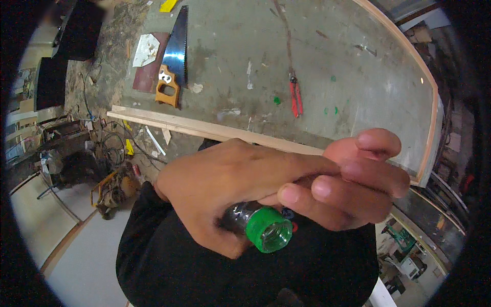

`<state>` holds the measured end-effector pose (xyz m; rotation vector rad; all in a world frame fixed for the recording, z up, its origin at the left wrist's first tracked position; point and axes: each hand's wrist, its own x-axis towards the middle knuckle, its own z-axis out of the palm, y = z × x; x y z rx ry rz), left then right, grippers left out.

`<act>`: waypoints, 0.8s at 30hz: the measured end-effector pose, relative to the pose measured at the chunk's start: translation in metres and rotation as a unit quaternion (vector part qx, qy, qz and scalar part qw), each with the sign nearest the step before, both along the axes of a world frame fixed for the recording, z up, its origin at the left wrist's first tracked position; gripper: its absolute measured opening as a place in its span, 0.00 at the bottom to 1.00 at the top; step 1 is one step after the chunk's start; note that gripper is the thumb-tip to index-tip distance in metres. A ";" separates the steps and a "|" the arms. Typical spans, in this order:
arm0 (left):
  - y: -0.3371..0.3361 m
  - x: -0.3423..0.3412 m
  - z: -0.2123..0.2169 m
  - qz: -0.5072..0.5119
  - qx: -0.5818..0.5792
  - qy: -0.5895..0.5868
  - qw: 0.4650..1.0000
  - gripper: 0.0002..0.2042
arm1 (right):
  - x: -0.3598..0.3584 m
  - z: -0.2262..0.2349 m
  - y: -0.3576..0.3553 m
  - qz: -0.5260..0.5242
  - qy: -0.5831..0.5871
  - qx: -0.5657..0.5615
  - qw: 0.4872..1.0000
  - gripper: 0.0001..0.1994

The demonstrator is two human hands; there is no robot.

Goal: The person removes a green cap from a clear plastic bottle, then picks up a yellow plastic bottle and pours its orange liquid into the clear bottle. They place the bottles on the table, wipe their hands with a yellow cloth, and rub their hands together.

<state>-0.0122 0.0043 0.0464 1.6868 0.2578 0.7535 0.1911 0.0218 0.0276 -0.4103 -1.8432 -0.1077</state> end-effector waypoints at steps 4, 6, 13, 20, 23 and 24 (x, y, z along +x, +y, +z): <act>0.000 0.001 -0.003 -0.007 0.002 -0.034 0.999 0.55 | 0.005 0.008 0.003 -0.003 -0.040 0.043 0.998 0.17; 0.001 0.002 -0.003 -0.003 -0.006 -0.058 0.998 0.51 | 0.008 0.012 0.002 -0.004 -0.063 0.036 0.997 0.18; 0.000 0.013 -0.001 0.054 0.012 -0.110 0.992 0.37 | 0.016 0.025 0.010 0.040 -0.117 0.048 0.991 0.19; 0.003 0.014 0.003 0.050 0.005 -0.107 0.993 0.34 | 0.024 0.031 0.013 0.032 -0.151 0.063 0.986 0.20; 0.003 0.013 0.002 0.038 0.003 -0.095 0.995 0.34 | 0.016 0.020 0.009 0.033 -0.093 0.056 0.994 0.20; 0.001 0.013 0.001 0.046 0.001 -0.102 0.994 0.33 | 0.015 0.020 0.009 0.036 -0.100 0.058 0.993 0.20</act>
